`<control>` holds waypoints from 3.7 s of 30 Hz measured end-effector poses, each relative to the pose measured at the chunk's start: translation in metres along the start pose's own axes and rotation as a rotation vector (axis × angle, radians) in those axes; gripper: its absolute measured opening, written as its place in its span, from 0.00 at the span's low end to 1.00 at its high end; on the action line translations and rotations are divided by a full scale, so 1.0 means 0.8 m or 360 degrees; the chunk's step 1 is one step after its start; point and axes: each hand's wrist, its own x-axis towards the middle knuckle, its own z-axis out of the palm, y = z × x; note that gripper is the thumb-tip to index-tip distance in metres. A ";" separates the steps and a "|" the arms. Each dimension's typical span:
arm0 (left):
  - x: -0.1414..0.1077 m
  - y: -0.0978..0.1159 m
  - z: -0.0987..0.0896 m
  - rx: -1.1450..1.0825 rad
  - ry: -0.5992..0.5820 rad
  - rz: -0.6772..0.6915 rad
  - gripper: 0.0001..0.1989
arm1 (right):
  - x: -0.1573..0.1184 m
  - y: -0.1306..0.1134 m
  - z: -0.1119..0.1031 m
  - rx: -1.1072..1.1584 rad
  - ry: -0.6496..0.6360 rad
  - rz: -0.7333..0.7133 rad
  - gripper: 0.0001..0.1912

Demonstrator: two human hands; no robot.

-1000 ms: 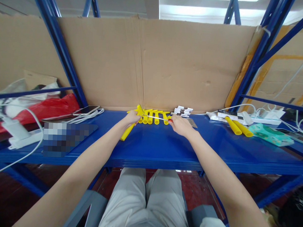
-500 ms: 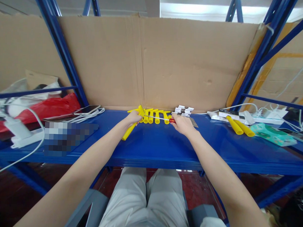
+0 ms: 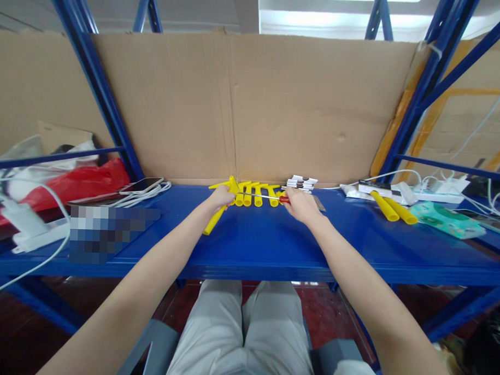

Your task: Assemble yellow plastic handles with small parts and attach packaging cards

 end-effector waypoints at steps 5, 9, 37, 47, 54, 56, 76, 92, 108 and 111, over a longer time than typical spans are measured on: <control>-0.012 -0.001 -0.006 0.0069 0.0085 0.0021 0.08 | -0.001 0.004 0.000 0.0034 -0.0052 -0.0014 0.11; -0.020 0.002 -0.013 -0.0016 0.0088 0.0065 0.09 | 0.000 0.004 0.002 0.0119 -0.0071 -0.0062 0.12; -0.025 0.002 -0.010 0.0031 0.0120 0.0013 0.08 | 0.003 0.012 0.012 0.0206 0.0002 -0.0053 0.09; -0.023 0.001 -0.012 0.0044 0.0121 0.0029 0.07 | 0.003 0.013 0.011 0.0314 -0.0101 -0.0101 0.12; -0.022 0.000 -0.009 0.0040 0.0110 0.0037 0.06 | 0.005 0.014 0.017 0.0299 -0.0078 -0.0037 0.11; -0.022 0.000 -0.009 0.0038 0.0109 0.0035 0.06 | 0.004 0.014 0.015 0.0296 -0.0070 -0.0057 0.10; -0.026 0.002 -0.011 -0.0030 0.0091 0.0031 0.09 | 0.001 0.009 0.004 0.0296 -0.0132 -0.0057 0.11; -0.024 0.001 -0.009 -0.0060 0.0093 0.0040 0.08 | 0.001 0.010 0.005 0.0319 -0.0135 -0.0084 0.10; -0.025 0.002 -0.009 -0.0056 0.0073 0.0065 0.08 | 0.000 0.011 0.006 0.0320 -0.0122 -0.0122 0.09; -0.026 0.003 -0.009 -0.0046 0.0082 0.0052 0.09 | 0.002 0.013 0.008 0.0363 -0.0116 -0.0133 0.09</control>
